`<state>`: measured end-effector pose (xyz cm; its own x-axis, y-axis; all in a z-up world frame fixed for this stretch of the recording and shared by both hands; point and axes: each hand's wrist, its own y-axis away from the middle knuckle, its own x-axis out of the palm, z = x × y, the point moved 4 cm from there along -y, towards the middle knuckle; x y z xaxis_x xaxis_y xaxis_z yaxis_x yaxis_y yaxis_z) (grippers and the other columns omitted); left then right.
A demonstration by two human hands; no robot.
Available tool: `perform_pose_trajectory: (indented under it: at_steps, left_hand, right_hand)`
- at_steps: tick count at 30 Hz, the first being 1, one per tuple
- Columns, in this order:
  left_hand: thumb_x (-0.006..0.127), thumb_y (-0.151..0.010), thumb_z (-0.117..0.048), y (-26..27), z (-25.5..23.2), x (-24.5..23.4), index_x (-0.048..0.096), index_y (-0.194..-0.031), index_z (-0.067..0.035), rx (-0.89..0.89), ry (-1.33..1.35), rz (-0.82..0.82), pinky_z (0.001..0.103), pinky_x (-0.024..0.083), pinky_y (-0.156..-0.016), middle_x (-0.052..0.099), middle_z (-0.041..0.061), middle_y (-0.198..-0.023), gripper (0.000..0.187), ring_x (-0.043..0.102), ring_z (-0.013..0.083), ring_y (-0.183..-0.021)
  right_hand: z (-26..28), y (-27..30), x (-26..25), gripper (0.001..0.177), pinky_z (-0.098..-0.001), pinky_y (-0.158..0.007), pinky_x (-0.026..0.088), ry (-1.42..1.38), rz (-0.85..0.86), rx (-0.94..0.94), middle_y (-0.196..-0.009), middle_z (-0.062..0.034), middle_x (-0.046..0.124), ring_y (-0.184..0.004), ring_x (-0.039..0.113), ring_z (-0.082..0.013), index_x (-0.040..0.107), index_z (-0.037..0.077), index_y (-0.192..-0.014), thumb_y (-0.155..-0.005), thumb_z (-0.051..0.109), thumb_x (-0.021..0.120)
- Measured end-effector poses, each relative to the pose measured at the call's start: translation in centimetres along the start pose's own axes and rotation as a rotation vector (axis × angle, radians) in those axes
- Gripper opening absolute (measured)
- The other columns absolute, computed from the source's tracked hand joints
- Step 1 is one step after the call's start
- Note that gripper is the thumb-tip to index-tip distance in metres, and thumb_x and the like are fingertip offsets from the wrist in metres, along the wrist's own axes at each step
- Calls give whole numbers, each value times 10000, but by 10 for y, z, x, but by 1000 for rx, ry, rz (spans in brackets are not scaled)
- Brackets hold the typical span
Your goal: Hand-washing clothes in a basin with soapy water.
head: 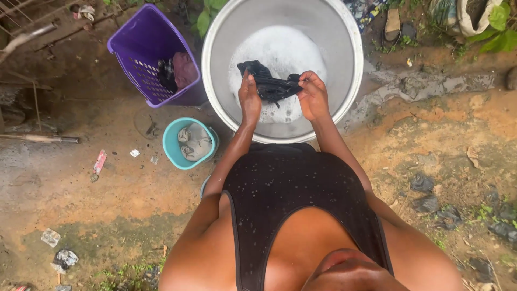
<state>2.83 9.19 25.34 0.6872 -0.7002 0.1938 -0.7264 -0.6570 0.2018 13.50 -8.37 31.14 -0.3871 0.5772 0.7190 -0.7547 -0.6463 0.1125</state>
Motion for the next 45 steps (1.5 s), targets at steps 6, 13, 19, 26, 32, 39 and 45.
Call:
perform_pose_trajectory:
  at_steps: [6, 13, 19, 26, 32, 39, 45]
  left_hand:
    - [478, -1118, -323, 40, -122, 38, 678, -1255, -107, 944, -742, 38, 451, 443, -1048, 555, 245, -1419, 325, 541, 407, -1262]
    - [714, -1027, -270, 21, -55, 42, 620, -1209, -62, 179, -466, 659, 365, 545, -889, 649, 96, -1040, 292, 634, 194, -956]
    - [721, -1020, -180, 17, -88, 49, 619, -1240, -34, 447, -282, 682, 357, 512, -995, 623, 105, -1205, 283, 602, 178, -1160]
    - [714, -937, -104, 24, -108, 49, 695, -1091, -34, 404, -628, 641, 377, 545, -758, 708, 69, -934, 170, 698, 209, -840]
    - [742, -953, -206, -34, 46, -21, 760, -947, -91, -61, -1139, 483, 400, 557, -724, 737, 84, -829, 116, 705, 233, -712]
    - [508, -888, 56, -85, 1, -122, 720, -968, -71, 64, -588, 1, 334, 593, -640, 749, 106, -869, 259, 739, 205, -738]
    - [428, -967, 27, -118, -81, -117, 638, -1202, -34, -39, 305, -74, 377, 642, -636, 657, 130, -859, 322, 705, 219, -717]
  right_hand:
    - [7, -7, 16, 112, -259, -757, 534, -87, -137, 22, -899, -44, 632, -822, 619, -129, 601, 57, -947, -970, -19, 522]
    - [30, -5, 39, 152, -239, -725, 474, 170, 23, -30, -864, -28, 634, -783, 581, -95, 621, 48, -920, -980, -40, 513]
    - [45, 3, 60, 180, -219, -769, 473, 467, 162, -12, -868, -14, 635, -819, 583, -83, 649, 45, -879, -958, -67, 532]
    - [55, 3, 59, 227, -217, -741, 454, 445, 77, -40, -858, -14, 643, -795, 574, -86, 645, 43, -842, -948, -110, 515]
    - [93, 19, 81, 190, -253, -807, 512, 162, 50, -172, -906, -34, 661, -829, 603, -122, 649, 65, -838, -953, -86, 635]
    - [136, 8, 1, 154, -237, -777, 500, 194, -49, -468, -905, -73, 660, -828, 588, -140, 675, 59, -914, -989, -75, 688]
    - [149, -2, 29, 164, -248, -575, 382, 979, -211, -479, -786, 31, 513, -644, 446, -111, 663, 43, -1097, -998, 102, 781]
